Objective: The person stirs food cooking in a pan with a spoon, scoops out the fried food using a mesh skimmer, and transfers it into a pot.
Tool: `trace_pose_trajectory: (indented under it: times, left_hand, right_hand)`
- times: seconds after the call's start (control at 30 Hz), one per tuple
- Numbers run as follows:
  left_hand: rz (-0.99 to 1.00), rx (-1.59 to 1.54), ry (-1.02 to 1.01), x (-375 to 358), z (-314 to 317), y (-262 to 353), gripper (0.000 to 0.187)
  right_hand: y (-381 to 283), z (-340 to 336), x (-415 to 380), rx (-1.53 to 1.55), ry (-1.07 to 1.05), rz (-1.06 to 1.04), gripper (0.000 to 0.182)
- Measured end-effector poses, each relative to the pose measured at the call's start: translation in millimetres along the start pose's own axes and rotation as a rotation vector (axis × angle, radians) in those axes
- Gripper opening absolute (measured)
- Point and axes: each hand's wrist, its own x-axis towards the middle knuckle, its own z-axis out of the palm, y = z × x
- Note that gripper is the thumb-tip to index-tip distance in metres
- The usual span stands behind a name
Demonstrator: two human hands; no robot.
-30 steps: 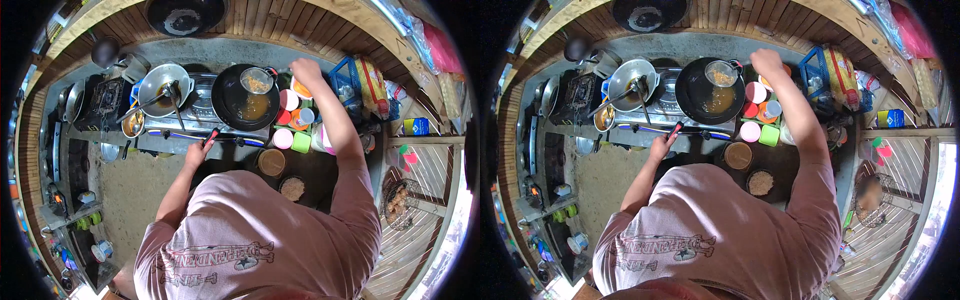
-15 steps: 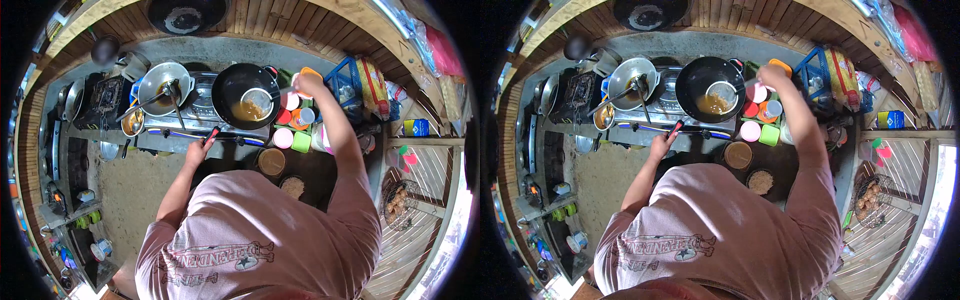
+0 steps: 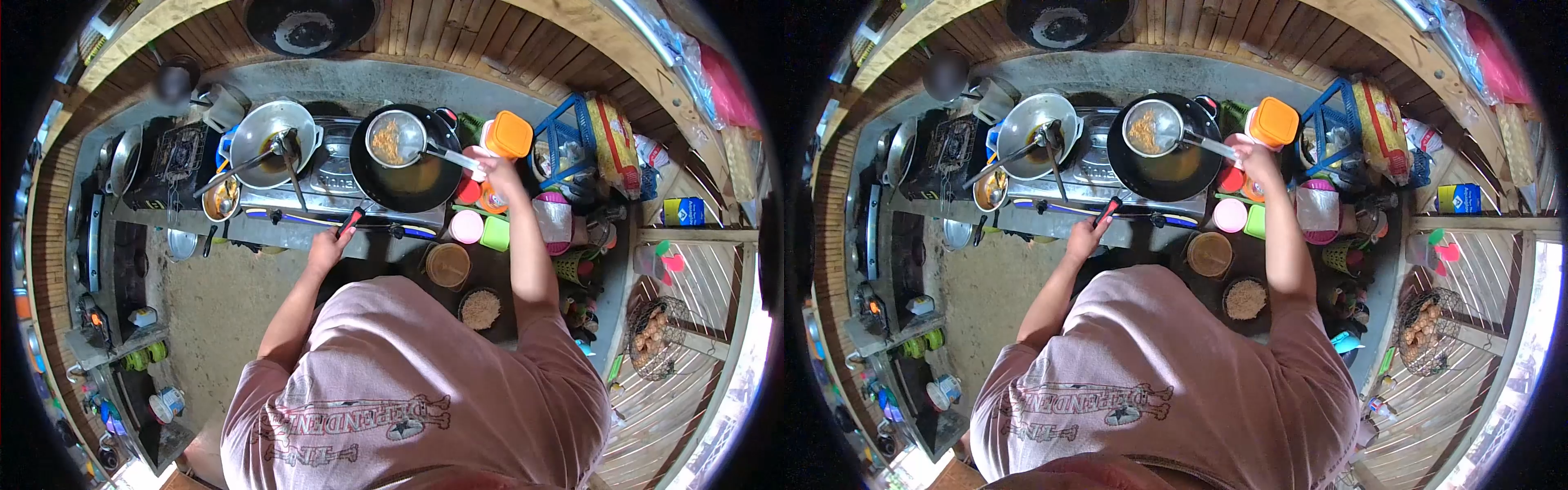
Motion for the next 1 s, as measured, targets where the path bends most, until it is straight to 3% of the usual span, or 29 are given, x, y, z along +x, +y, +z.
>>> trace_pose_trajectory:
  times: [0.03,0.07,0.13,0.33,0.4,0.57,0.7,0.8,0.87,0.93,1.0]
  left_hand:
    - [0.006,0.003,0.002,-1,-1,2,0.060]
    - [0.008,0.004,0.002,-2,-4,5,0.060]
    - [-0.070,-0.076,-0.047,-6,-11,16,0.060]
    - [0.043,0.074,0.030,7,-4,-1,0.058]
    - [0.064,0.079,0.043,9,-2,-4,0.058]
    - [0.052,0.072,0.038,7,-4,0,0.058]
    - [0.079,0.063,0.069,4,-4,2,0.059]
    - [0.041,0.040,0.037,2,-4,8,0.058]
    - [0.022,0.015,0.018,-1,-3,9,0.058]
    - [0.044,0.020,0.041,-1,2,6,0.059]
    - [0.040,0.001,0.052,-3,9,1,0.058]
  right_hand:
    - [-11,-7,8,-0.152,-0.012,-0.283,0.023]
    - [-21,-20,10,-0.478,0.130,-0.147,0.021]
    - [-46,-36,15,-0.669,0.207,-0.241,0.021]
    - [-114,-63,40,-1.181,0.186,-0.432,0.022]
    - [-134,-61,41,-1.209,0.194,-0.454,0.020]
    - [-164,-53,50,-1.574,0.082,-0.732,0.018]
    - [-159,-55,39,-1.589,0.055,-0.760,0.018]
    - [-137,-57,28,-1.513,-0.025,-0.588,0.017]
    - [-98,-57,30,-1.267,-0.123,-0.351,0.016]
    - [-27,-59,62,-1.093,-0.352,-0.151,0.015]
    - [53,-46,69,-0.542,-0.305,-0.038,0.016]
